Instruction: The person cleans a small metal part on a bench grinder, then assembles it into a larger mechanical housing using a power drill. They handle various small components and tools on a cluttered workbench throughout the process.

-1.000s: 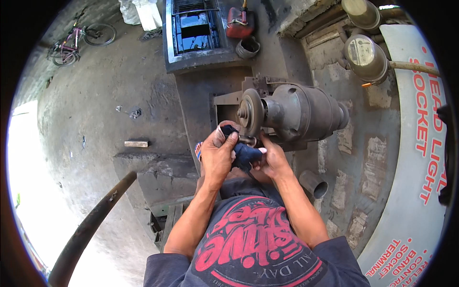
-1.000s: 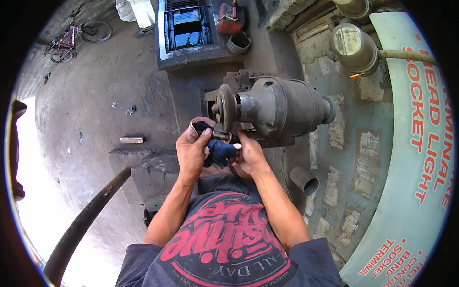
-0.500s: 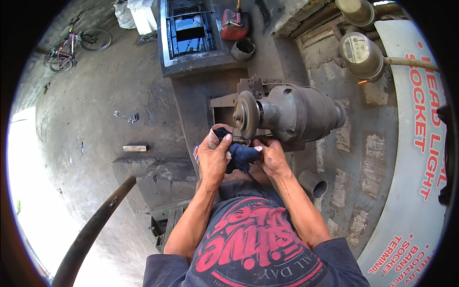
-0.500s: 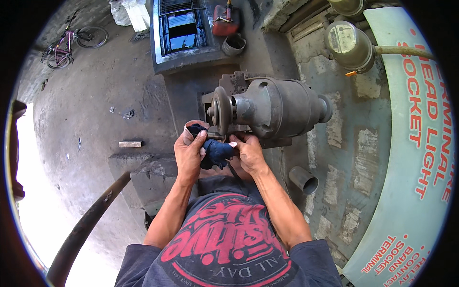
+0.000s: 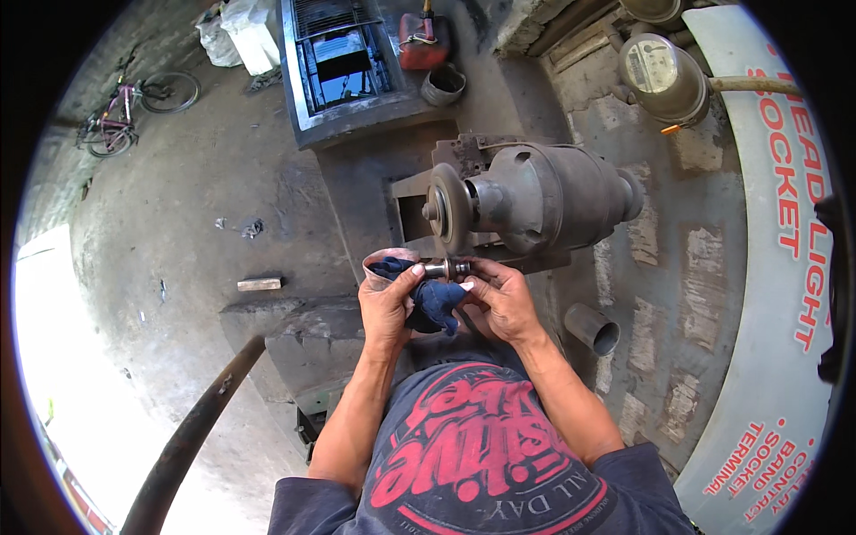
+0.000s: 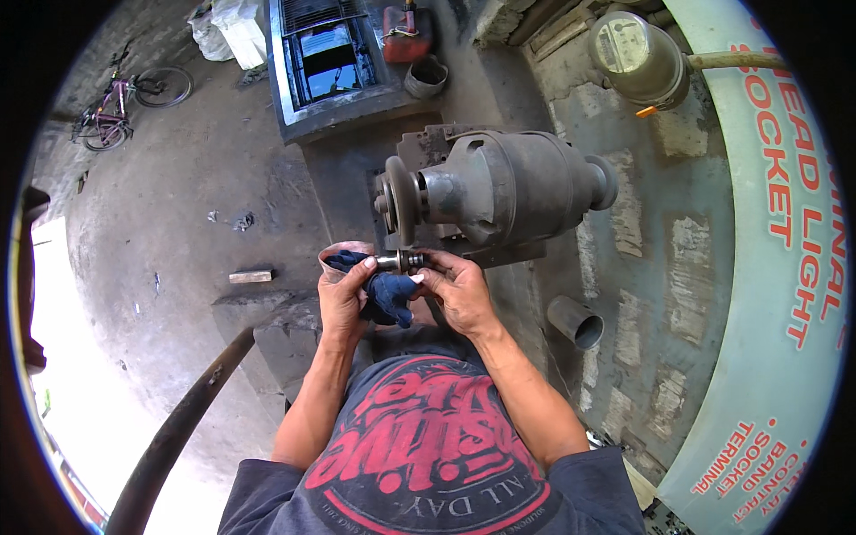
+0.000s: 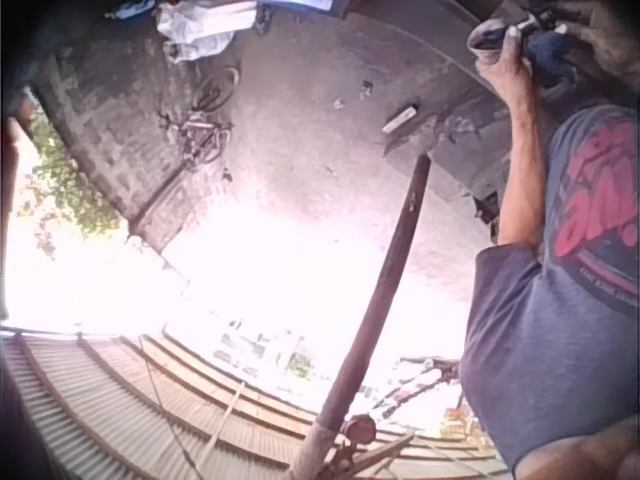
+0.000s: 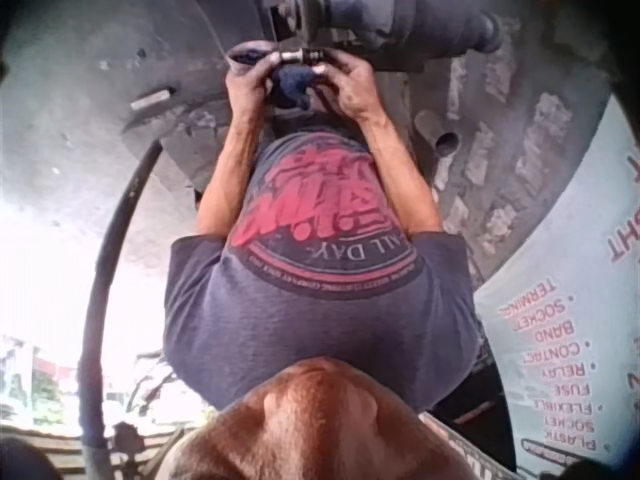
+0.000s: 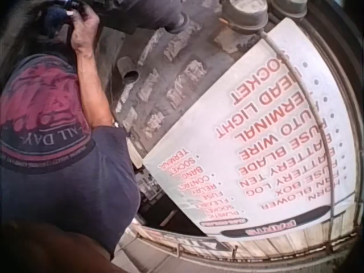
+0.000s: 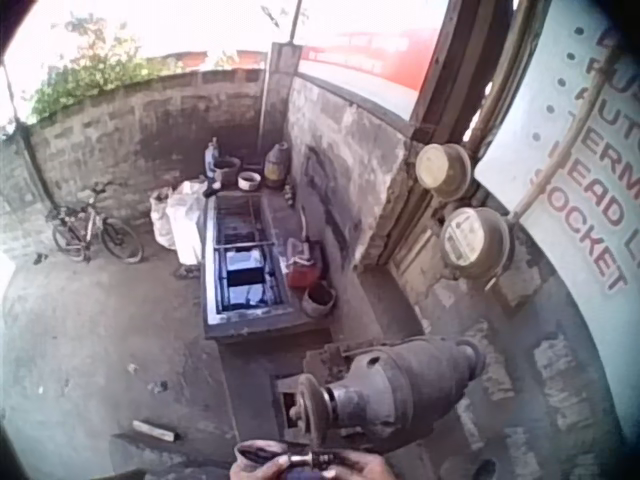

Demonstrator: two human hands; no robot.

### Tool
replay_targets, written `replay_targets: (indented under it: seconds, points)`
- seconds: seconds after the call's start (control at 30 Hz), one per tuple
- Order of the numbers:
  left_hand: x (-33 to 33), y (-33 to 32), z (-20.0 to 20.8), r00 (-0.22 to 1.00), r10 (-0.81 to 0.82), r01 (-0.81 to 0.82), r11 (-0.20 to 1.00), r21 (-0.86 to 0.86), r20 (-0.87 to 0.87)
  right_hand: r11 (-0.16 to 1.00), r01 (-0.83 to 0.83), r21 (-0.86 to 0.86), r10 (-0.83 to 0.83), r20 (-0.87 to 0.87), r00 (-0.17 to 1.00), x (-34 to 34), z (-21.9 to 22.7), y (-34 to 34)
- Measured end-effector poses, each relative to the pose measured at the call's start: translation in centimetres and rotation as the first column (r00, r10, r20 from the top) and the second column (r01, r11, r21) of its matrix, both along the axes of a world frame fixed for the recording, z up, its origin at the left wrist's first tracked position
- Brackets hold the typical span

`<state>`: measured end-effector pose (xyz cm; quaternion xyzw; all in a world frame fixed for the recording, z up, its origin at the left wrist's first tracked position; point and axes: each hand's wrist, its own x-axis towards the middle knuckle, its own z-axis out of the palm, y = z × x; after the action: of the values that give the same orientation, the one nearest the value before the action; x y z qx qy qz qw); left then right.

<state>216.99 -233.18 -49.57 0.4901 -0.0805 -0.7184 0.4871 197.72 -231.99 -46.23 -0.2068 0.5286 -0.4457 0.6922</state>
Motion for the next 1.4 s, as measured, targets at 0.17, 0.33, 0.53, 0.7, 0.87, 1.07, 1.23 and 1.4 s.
replay_targets:
  seconds: [0.17,0.33,0.53,0.7,0.87,1.07,1.23,1.4]
  points:
    - [-1.8,-0.3,-0.4,0.977,0.199,-0.192,0.977,0.094,-0.072,0.994,0.085,0.074,-0.090,0.068,0.994,0.6,-2.4,-0.6]
    - [-1.5,-0.2,-0.7,0.970,0.245,-0.242,0.959,0.148,0.000,0.993,0.061,0.101,-0.062,0.002,0.998,0.7,-3.7,-1.0]
    - [-2.3,-0.6,-1.5,0.946,0.316,-0.288,0.921,0.263,-0.069,0.991,0.080,0.110,-0.074,-0.061,0.995,1.4,-3.5,-1.3]
    - [-2.0,0.0,-2.9,0.939,0.289,-0.234,0.934,0.272,-0.185,0.998,0.060,0.037,-0.056,-0.108,0.993,1.1,-3.2,-0.9]
    - [0.0,2.2,-3.9,0.878,0.198,-0.062,0.950,0.307,-0.436,1.000,-0.016,-0.014,0.016,-0.005,1.000,1.2,-2.1,0.2]
    - [-0.1,2.0,-2.3,0.966,0.062,-0.062,0.998,0.006,-0.251,0.988,-0.061,-0.141,0.029,-0.217,0.976,0.7,-1.5,0.7]
    - [-0.4,0.1,0.7,0.968,-0.131,0.157,0.982,-0.106,0.216,0.992,0.121,0.037,-0.123,0.061,0.990,-0.6,-3.3,0.3]
    - [-1.3,-1.1,2.0,0.947,-0.094,0.143,0.980,-0.141,0.308,0.995,0.091,0.028,-0.093,0.092,0.991,-1.4,-4.8,-0.8]
